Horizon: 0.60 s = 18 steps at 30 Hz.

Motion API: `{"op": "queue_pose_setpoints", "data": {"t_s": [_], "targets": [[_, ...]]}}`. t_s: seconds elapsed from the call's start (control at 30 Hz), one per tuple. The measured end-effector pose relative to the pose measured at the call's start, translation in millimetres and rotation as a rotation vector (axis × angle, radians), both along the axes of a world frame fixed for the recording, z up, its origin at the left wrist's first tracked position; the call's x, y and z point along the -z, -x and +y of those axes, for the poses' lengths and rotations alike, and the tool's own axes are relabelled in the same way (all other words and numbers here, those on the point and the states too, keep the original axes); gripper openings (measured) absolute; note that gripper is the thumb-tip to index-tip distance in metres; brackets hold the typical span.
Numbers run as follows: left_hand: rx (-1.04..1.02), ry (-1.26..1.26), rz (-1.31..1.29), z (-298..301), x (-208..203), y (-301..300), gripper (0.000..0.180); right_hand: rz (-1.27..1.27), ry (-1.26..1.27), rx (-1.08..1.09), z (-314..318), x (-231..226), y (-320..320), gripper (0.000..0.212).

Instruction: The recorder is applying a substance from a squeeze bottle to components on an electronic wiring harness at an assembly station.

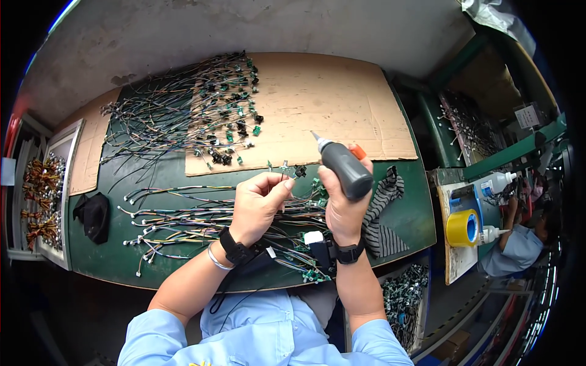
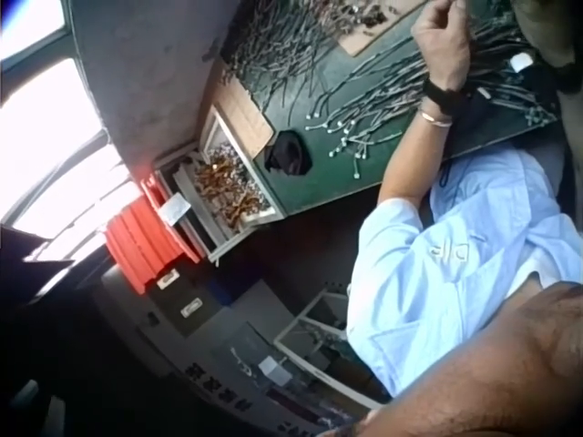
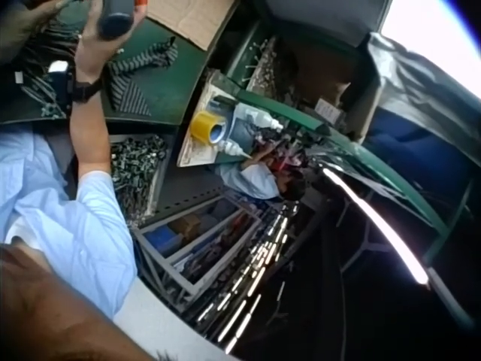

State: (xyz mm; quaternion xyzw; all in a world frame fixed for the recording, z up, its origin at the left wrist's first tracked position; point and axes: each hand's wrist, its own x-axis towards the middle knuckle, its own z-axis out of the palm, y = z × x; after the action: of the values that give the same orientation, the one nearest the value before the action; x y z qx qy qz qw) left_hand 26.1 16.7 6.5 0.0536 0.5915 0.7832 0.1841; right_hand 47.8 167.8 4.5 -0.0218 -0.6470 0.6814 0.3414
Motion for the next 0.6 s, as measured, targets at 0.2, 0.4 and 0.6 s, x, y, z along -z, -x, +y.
{"op": "queue_pose_setpoints", "data": {"t_s": [0.2, 0.4, 0.6], "targets": [[-0.109, 0.029, 0.059, -4, 5, 9, 0.015, 0.237, 0.212, 0.0, 6, -3, -12, 0.057], [-0.106, 0.025, 0.061, -6, 5, 10, 0.015, 0.146, 0.185, 0.016, 1, -3, -13, 0.057], [-0.097, 0.023, 0.088, -5, 6, 9, 0.015, 0.152, 0.177, 0.047, -1, -6, -12, 0.056]]}}
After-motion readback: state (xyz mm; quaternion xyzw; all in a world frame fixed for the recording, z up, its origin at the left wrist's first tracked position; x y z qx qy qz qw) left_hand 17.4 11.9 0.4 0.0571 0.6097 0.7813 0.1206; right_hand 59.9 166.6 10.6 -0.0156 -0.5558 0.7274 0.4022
